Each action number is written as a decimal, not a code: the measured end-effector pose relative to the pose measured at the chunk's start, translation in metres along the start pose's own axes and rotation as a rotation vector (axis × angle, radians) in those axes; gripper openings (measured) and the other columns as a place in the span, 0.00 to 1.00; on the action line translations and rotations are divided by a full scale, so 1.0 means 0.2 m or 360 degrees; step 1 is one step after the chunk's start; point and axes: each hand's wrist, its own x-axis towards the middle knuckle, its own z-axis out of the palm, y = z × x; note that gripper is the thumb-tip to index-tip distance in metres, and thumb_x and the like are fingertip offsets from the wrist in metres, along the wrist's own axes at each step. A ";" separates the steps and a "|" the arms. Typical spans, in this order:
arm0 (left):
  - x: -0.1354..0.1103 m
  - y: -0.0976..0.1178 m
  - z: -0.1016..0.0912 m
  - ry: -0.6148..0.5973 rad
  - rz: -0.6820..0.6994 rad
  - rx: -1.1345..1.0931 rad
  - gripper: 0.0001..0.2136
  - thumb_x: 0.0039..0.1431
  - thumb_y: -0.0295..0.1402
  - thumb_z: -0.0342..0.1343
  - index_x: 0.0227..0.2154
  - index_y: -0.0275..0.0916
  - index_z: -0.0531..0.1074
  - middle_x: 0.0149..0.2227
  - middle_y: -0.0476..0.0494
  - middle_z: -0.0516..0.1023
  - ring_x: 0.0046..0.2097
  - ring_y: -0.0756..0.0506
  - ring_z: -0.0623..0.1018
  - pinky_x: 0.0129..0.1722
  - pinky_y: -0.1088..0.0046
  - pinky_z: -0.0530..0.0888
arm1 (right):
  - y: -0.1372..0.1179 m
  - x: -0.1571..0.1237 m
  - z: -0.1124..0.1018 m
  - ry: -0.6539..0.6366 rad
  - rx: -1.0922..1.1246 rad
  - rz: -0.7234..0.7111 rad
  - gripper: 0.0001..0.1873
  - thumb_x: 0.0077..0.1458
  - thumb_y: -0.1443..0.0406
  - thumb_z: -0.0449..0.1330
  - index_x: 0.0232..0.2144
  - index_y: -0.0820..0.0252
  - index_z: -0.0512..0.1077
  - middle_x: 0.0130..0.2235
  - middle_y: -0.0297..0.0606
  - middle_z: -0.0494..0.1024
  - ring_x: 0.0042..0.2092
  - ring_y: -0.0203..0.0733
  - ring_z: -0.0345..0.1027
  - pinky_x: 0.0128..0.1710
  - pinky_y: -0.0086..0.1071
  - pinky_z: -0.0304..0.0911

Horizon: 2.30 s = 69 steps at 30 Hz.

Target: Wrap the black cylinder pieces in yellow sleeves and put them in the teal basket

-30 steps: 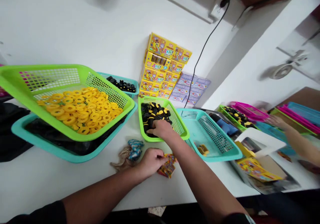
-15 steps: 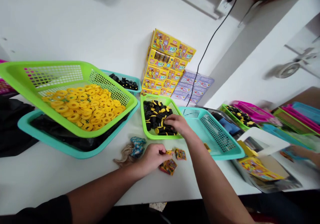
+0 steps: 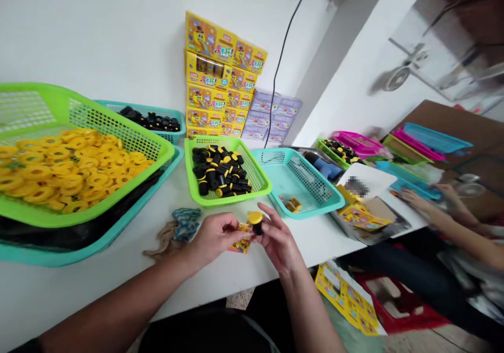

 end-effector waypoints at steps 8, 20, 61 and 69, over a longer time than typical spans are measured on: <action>-0.01 -0.04 0.01 -0.0296 -0.0250 -0.0046 0.16 0.48 0.43 0.62 0.25 0.35 0.67 0.23 0.48 0.72 0.26 0.49 0.74 0.20 0.79 0.66 | -0.01 -0.03 -0.05 -0.0183 -0.0424 -0.0046 0.25 0.40 0.70 0.69 0.44 0.55 0.74 0.35 0.33 0.76 0.32 0.38 0.69 0.29 0.31 0.68; -0.01 -0.05 0.01 -0.0360 -0.0181 -0.0088 0.16 0.48 0.42 0.64 0.25 0.35 0.67 0.25 0.45 0.76 0.28 0.49 0.75 0.24 0.77 0.70 | -0.05 -0.07 0.04 -0.0008 -0.0285 -0.0204 0.23 0.37 0.69 0.70 0.38 0.54 0.68 0.33 0.33 0.76 0.37 0.42 0.71 0.36 0.33 0.64; -0.03 -0.01 0.02 -0.0424 -0.0448 -0.0815 0.16 0.48 0.42 0.67 0.28 0.32 0.74 0.29 0.41 0.76 0.31 0.46 0.75 0.29 0.72 0.70 | 0.09 -0.05 0.10 0.0413 -0.0420 -0.0633 0.13 0.46 0.62 0.70 0.33 0.58 0.72 0.31 0.32 0.74 0.32 0.35 0.66 0.34 0.30 0.63; -0.03 -0.03 0.03 -0.0470 -0.0567 -0.1091 0.15 0.49 0.39 0.68 0.34 0.31 0.77 0.33 0.38 0.79 0.34 0.44 0.77 0.37 0.67 0.72 | 0.08 -0.06 0.10 0.0400 -0.0654 -0.0709 0.13 0.47 0.61 0.70 0.32 0.58 0.71 0.34 0.33 0.76 0.34 0.35 0.69 0.37 0.31 0.66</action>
